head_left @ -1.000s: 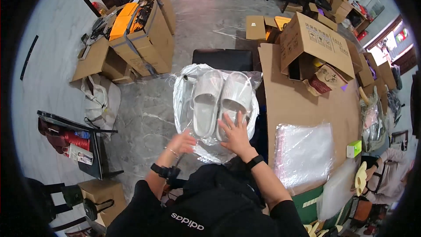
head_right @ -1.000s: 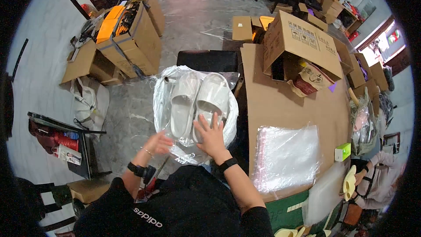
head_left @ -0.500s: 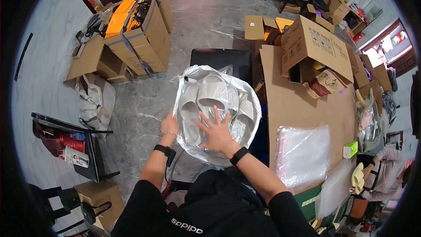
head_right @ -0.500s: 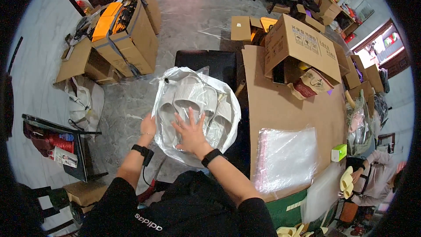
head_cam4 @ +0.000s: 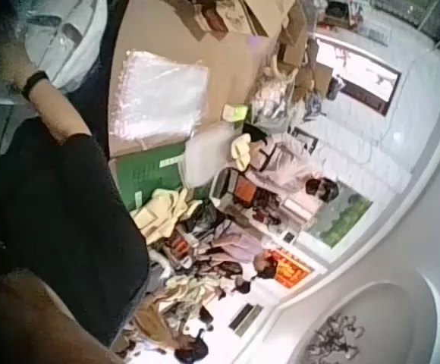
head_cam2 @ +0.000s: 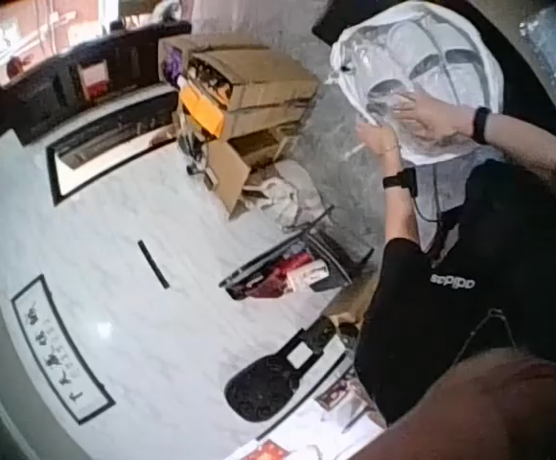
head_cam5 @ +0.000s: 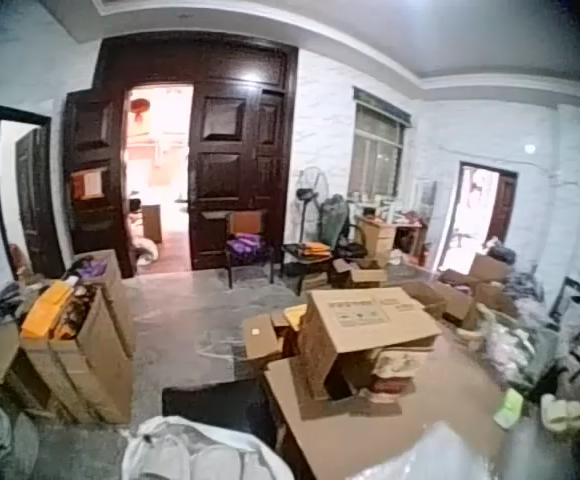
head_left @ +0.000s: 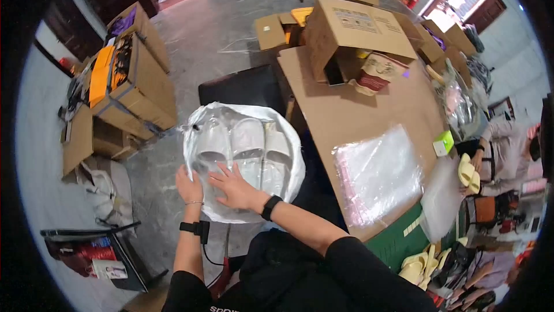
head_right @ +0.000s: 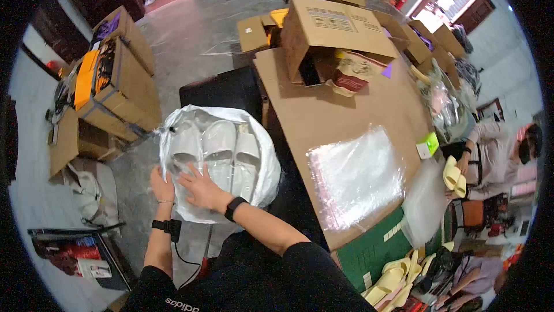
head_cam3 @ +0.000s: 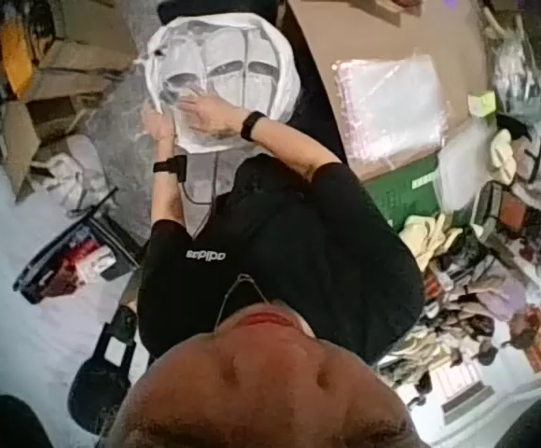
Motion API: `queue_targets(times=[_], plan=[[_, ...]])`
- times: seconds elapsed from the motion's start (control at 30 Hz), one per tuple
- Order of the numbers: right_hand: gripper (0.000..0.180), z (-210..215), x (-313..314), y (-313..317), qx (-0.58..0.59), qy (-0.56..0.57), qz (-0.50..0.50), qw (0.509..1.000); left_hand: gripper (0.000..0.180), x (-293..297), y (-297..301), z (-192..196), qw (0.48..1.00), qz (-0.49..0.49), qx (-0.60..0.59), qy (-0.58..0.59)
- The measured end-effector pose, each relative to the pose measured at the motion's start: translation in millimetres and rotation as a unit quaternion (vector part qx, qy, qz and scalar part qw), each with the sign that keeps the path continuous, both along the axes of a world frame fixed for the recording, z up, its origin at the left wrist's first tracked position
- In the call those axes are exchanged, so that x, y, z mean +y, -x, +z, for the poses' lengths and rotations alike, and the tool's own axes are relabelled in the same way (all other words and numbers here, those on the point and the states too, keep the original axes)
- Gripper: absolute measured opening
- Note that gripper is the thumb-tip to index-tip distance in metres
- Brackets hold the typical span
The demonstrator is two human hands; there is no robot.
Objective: The recorder is packaging pairs of slippers into plastic bags and placing them into a large white sack at a footwear manufacturing facility.
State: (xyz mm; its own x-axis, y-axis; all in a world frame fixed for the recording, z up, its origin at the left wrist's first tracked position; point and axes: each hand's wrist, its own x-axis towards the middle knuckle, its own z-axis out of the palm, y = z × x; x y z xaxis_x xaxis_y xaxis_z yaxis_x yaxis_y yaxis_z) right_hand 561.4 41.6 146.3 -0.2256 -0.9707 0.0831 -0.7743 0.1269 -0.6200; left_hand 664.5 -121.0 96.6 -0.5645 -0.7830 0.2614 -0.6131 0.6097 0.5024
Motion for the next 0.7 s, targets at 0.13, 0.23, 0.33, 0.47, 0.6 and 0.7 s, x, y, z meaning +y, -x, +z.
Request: queue_targets(times=[0.13,0.23,0.33,0.47,0.6,0.7], plan=[[0.039,26.7,80.1,25.4,-0.042,0.166,-0.127,0.977,0.037,47.4,85.3,60.3,0.993,-0.11,0.033,0.015],[0.031,19.9,159.9,37.6,-0.035,0.185,-0.261,0.947,0.037,98.8,153.7,87.7,0.96,-0.267,0.059,0.065],[0.025,23.6,228.0,38.7,-0.023,0.151,-0.387,0.909,0.035,157.0,217.4,102.6,0.913,-0.401,0.074,0.016],[0.02,14.3,319.6,33.0,-0.017,0.161,-0.53,0.832,0.037,241.3,332.9,57.9,0.877,-0.477,-0.04,0.034],[0.016,5.6,415.9,-15.2,0.002,0.058,-0.642,0.765,0.042,286.4,432.8,2.3,0.882,-0.425,-0.185,0.09],[0.013,-17.2,481.4,-71.2,0.004,0.037,-0.71,0.703,0.046,306.6,477.2,-5.6,0.891,-0.371,-0.257,0.045]])
